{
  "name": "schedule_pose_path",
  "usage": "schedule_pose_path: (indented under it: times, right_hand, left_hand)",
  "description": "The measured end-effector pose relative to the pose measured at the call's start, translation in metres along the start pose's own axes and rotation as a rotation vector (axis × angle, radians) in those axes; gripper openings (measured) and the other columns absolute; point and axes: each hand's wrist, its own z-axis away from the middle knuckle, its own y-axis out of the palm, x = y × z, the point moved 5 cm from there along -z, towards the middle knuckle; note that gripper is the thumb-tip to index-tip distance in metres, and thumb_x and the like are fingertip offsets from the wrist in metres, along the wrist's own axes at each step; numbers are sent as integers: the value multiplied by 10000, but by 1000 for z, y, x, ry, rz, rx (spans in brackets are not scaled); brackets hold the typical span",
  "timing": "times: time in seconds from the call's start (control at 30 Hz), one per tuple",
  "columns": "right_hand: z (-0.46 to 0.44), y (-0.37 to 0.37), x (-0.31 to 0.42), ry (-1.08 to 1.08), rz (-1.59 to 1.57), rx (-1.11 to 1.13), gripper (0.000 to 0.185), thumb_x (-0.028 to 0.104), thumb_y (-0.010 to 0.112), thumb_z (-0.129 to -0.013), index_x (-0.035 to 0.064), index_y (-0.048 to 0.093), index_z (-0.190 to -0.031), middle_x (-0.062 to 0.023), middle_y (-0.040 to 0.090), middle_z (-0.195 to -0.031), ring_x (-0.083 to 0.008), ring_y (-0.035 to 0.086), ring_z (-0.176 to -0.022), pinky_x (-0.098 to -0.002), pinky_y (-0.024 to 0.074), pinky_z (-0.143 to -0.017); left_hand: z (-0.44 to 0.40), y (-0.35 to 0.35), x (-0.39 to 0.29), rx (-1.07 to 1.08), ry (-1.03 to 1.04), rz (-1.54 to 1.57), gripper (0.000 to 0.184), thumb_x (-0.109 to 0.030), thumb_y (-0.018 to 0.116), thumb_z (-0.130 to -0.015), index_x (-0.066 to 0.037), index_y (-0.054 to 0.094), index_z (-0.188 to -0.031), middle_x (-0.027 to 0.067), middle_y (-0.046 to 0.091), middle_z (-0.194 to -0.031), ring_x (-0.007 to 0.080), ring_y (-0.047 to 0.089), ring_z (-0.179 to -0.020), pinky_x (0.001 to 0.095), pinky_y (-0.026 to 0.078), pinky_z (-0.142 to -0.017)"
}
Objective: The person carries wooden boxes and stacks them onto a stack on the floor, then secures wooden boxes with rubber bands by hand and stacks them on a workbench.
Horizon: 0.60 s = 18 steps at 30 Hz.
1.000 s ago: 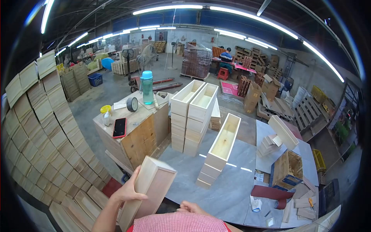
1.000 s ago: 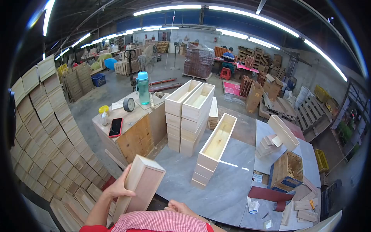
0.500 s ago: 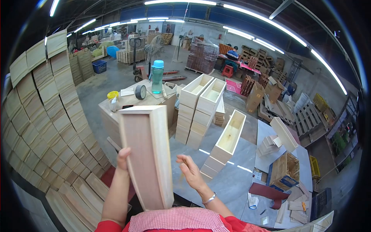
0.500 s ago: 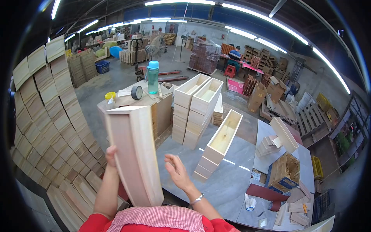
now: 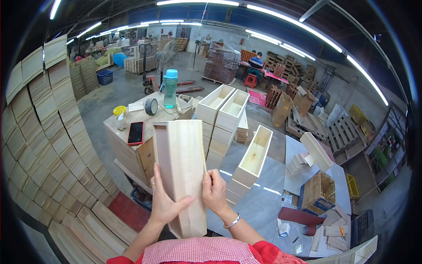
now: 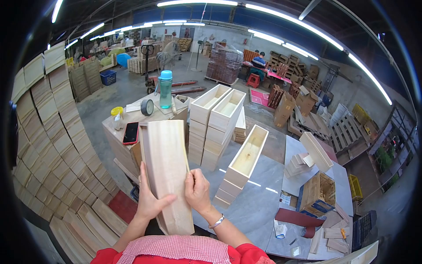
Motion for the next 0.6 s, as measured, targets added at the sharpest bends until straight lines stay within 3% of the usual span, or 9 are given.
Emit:
schedule_pose_path:
  times: [0.1,0.23,0.33,0.37,0.47,0.57,0.6]
  right_hand:
    - [-22,-6,-13,109,15,-55,133,99,493,-950,2,505,-860,-173,526,-667,-309,551,-589,-388,428,-558]
    - [-53,-49,-43,155,162,-280,152,113,469,-965,1,498,-866,-179,521,-665,-332,543,-593,-401,422,-557]
    - [-57,-64,-84,124,212,-361,171,121,464,-972,3,487,-851,-164,518,-657,-295,540,-583,-400,416,-548]
    - [-55,-63,-86,110,213,-351,185,124,480,-973,3,470,-834,-140,493,-644,-229,518,-572,-373,408,-537]
    - [-44,-54,-18,83,-2,-116,223,140,512,-974,10,445,-805,-89,462,-624,-156,482,-579,-331,390,-523]
    - [-44,-74,-25,219,-94,-82,246,135,510,-993,50,470,-765,45,446,-650,-41,389,-592,-238,319,-510]
    - [-47,-83,-30,187,-86,-160,261,146,529,-984,39,463,-755,34,432,-635,-51,381,-594,-253,320,-506]
  left_hand:
    - [-12,7,15,20,-65,83,1262,-265,848,-592,5,21,-1506,256,319,-1342,399,370,-1250,487,310,-1067]
    - [-20,3,6,100,51,-18,1269,-269,823,-571,-5,14,-1513,240,322,-1323,379,366,-1256,464,272,-1094]
    - [-19,7,-4,145,132,-74,1283,-257,822,-561,-13,-2,-1513,243,314,-1305,387,371,-1226,470,292,-1078]
    - [-17,18,-6,157,125,-148,1283,-261,825,-563,-3,-3,-1509,249,314,-1299,394,365,-1222,478,303,-1068]
    - [-23,37,3,157,69,-145,1275,-285,821,-576,8,-4,-1502,255,313,-1288,402,353,-1216,495,312,-1053]
    - [-18,49,7,229,66,-41,1288,-308,817,-589,5,-35,-1502,264,305,-1291,414,345,-1220,494,309,-1058]
    - [-8,60,0,282,87,-45,1295,-315,816,-594,2,-51,-1502,269,302,-1291,420,342,-1222,493,307,-1062]
